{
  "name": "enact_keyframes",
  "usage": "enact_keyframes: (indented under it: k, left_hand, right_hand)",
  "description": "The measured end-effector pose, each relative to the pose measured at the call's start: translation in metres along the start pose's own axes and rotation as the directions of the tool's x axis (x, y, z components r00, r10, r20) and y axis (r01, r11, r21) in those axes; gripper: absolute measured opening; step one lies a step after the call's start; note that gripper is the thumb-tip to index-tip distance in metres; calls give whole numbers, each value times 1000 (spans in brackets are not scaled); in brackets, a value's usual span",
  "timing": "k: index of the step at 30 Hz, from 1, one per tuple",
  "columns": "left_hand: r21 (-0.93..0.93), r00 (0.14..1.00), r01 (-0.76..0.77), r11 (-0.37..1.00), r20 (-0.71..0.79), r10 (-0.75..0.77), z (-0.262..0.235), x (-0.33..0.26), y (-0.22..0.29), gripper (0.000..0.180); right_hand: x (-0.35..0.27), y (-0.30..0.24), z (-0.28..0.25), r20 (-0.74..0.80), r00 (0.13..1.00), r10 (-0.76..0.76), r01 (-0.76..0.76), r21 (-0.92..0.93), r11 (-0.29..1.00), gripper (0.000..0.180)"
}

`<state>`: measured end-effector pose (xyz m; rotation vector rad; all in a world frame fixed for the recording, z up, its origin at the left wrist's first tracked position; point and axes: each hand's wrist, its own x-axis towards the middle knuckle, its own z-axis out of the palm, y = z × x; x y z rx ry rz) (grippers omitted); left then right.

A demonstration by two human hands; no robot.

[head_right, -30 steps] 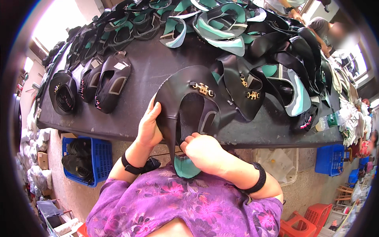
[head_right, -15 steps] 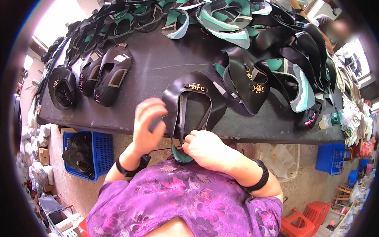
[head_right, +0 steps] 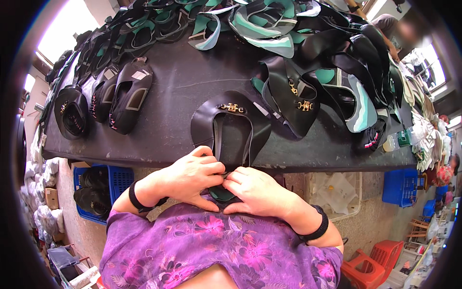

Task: The recorder is inspecting and assembling black leather shoe components, specifically attaching inner linings to the outer shell at a factory workstation.

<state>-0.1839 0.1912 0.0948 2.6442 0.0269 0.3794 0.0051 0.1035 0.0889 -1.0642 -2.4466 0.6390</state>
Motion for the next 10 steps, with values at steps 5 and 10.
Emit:
enact_keyframes:
  k: [5,10]
  left_hand:
    - [-22,997,-65,998,35,66,3,1,-10,39]
    - [-61,988,-155,986,-17,154,-1,3,-22,34]
  right_hand:
    - [-1,1,-1,-38,999,5,-6,-31,999,36]
    - [-1,6,-10,-30,1000,1,0,35,999,28]
